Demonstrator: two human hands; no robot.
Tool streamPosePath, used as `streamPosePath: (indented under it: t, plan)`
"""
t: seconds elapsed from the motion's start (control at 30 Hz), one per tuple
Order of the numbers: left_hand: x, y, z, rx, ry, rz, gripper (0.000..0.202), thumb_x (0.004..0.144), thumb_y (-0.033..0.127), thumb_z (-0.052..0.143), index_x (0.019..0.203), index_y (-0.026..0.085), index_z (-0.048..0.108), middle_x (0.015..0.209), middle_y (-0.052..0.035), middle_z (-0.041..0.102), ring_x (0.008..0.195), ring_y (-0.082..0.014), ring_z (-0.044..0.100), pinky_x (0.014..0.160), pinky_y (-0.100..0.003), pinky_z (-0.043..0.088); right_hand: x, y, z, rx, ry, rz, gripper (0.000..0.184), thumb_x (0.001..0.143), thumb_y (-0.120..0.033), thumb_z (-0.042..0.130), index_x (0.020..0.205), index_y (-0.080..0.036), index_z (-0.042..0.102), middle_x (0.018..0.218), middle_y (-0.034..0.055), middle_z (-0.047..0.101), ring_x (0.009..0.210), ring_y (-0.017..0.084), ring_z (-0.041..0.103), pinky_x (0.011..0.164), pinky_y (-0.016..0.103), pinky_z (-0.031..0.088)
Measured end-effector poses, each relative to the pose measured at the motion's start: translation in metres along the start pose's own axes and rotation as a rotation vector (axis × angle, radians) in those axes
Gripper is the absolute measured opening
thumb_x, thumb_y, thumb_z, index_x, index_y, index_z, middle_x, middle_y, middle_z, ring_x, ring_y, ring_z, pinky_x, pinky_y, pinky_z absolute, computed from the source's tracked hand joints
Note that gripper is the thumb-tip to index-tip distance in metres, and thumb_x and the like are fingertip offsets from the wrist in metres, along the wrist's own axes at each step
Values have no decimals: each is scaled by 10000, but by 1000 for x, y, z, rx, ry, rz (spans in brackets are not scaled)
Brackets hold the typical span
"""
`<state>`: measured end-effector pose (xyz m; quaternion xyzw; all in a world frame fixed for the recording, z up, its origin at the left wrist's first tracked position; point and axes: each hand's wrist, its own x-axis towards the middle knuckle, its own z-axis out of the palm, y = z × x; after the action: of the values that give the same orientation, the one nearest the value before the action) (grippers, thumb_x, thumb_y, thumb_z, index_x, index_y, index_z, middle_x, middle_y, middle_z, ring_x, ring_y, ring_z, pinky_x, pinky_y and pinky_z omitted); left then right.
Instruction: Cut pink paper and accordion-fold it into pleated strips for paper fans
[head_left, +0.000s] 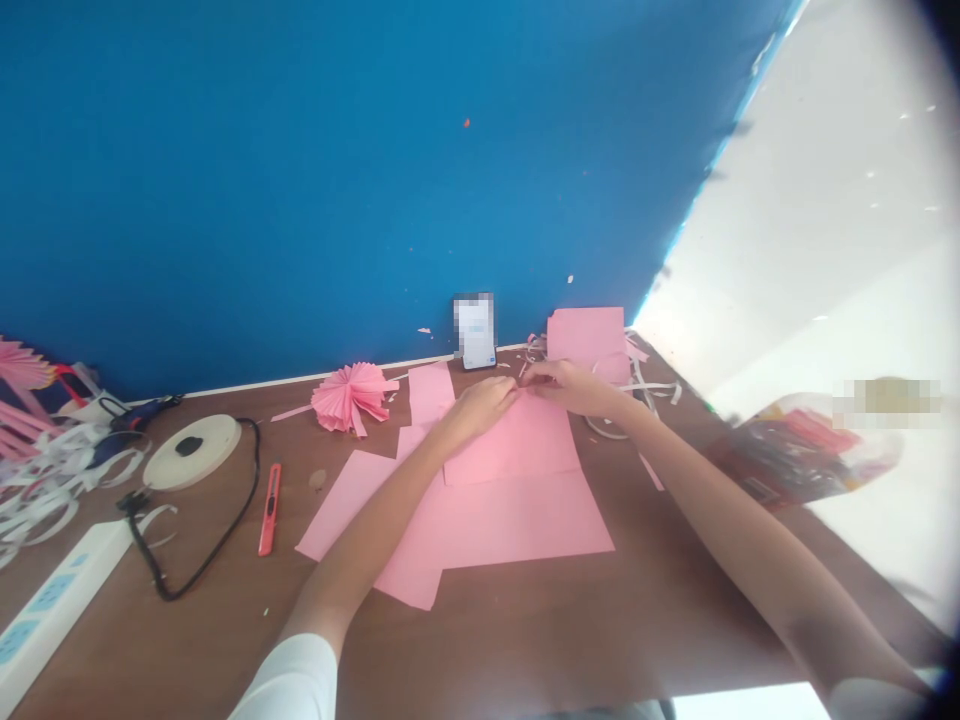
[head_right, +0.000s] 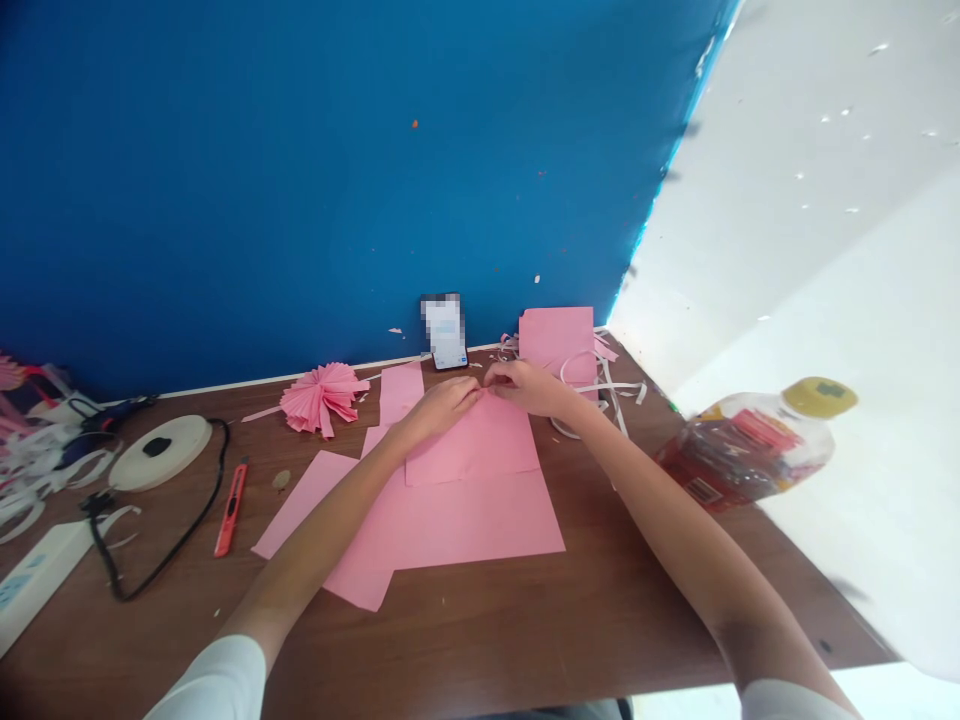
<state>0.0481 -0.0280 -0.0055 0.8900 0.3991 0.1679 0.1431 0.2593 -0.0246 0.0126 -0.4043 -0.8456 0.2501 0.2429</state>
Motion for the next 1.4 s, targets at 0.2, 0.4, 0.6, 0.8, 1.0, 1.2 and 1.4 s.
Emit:
streamPosePath:
  t: [0.2, 0.4, 0.6, 0.8, 1.0, 1.2, 1.4]
  plan:
    - [-1, -2, -1, -4, -63, -23, 349, 1012, 375, 255, 849, 197, 508, 860, -39, 592, 773, -187, 549, 681, -285, 368, -1, 1, -2, -61, -37, 35, 205, 862, -321, 481, 844, -196, 642, 829, 37, 668, 732, 173, 567, 661, 282, 380]
    - [-4, -2, -3, -8, -120, -82, 352, 1006, 436, 255, 890, 213, 502, 774, -17, 585, 682, -178, 539, 618, -277, 326, -1, 2, -2, -85, -60, 50, 215, 874, -302, 455, 799, -189, 621, 807, 42, 654, 718, 169, 557, 651, 279, 359]
    - [-7, -4, -7, -40, -73, -76, 390, 994, 502, 255, 860, 221, 490, 760, -11, 580, 655, -172, 532, 589, -272, 301, -1, 1, -3, -127, -12, 100, 249, 870, -369, 491, 720, -194, 587, 705, 14, 607, 646, 148, 501, 594, 268, 306]
    - [-7, -10, -9, -50, -42, -61, 388, 1003, 474, 236, 852, 218, 486, 805, -19, 605, 705, -181, 555, 623, -277, 323, -1, 4, -5, -93, 42, 100, 432, 877, -512, 471, 594, -187, 497, 582, 1, 513, 567, 128, 425, 554, 271, 273]
    - [-6, -12, -9, -107, -62, -67, 396, 994, 499, 249, 883, 219, 505, 788, -10, 593, 708, -176, 551, 640, -272, 338, -1, 3, -4, -79, 27, 141, 536, 898, -611, 376, 564, -194, 409, 548, -10, 441, 560, 125, 405, 546, 275, 268]
    - [-7, -10, -12, -137, -100, -86, 374, 953, 562, 362, 922, 221, 513, 816, 2, 616, 724, -171, 563, 630, -251, 334, -3, 0, -3, 156, 41, 305, 603, 817, -745, 419, 566, -196, 428, 545, -8, 438, 573, 134, 445, 541, 268, 336]
    - [-5, -13, -10, -121, -122, -124, 401, 908, 606, 433, 975, 228, 547, 852, -9, 645, 749, -185, 583, 627, -251, 343, -5, 1, -3, 329, 33, 431, 577, 770, -722, 538, 559, -187, 494, 523, 12, 513, 531, 133, 494, 532, 268, 394]
